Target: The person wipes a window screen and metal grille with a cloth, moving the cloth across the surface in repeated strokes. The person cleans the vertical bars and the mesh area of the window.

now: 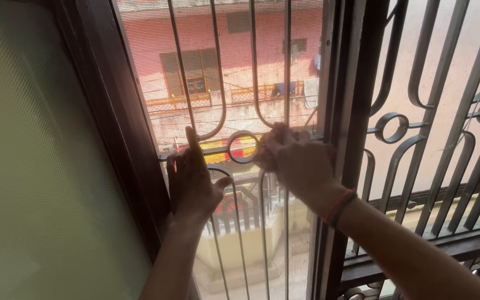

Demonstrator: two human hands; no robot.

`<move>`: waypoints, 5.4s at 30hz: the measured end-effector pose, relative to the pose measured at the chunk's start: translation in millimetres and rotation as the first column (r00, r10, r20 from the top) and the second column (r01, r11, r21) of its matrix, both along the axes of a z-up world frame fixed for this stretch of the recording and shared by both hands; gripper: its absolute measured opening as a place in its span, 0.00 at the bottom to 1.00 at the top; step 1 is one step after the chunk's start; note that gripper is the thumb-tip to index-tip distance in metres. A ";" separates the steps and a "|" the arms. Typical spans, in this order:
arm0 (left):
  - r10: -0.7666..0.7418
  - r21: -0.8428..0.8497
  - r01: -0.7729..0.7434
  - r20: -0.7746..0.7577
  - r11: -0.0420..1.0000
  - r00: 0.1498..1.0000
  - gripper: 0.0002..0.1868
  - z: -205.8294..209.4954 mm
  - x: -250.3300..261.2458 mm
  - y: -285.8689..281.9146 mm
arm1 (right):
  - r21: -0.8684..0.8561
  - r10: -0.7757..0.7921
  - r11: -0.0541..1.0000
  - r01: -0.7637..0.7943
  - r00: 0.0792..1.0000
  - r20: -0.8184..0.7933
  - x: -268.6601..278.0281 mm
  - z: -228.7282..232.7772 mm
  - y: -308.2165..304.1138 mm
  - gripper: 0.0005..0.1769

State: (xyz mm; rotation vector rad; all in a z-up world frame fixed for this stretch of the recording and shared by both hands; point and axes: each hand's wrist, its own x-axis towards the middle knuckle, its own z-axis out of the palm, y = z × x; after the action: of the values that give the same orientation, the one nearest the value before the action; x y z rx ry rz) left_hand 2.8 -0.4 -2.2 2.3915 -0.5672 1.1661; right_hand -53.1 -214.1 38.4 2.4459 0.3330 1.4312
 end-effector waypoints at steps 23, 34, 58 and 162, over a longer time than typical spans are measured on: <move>0.028 0.015 -0.028 -0.001 1.000 1.000 0.77 1.9 -3.4 -3.1 | 0.104 -0.025 0.994 0.036 0.994 -0.106 -1.3 -12.7 -6.9 0.25; 0.018 0.011 -0.018 0.016 1.000 1.000 0.76 0.6 -1.4 0.3 | -0.053 0.170 0.985 -0.162 0.956 0.239 -15.9 -34.8 -15.0 0.19; 0.116 0.040 -0.119 0.071 0.992 0.991 0.76 -7.7 1.9 -11.7 | 0.777 0.554 0.423 -0.466 0.812 0.185 -39.7 7.1 -104.7 0.14; 0.110 0.419 -0.198 0.224 0.886 0.968 0.66 21.9 2.2 -164.4 | 0.174 0.563 0.771 -0.612 0.784 0.262 -29.8 -31.5 -134.1 0.24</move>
State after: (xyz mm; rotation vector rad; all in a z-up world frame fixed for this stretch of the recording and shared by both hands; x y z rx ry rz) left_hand 5.0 -164.8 19.7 2.7580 -0.7862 1.4867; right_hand -82.9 -348.2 6.9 2.4715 1.0127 2.0637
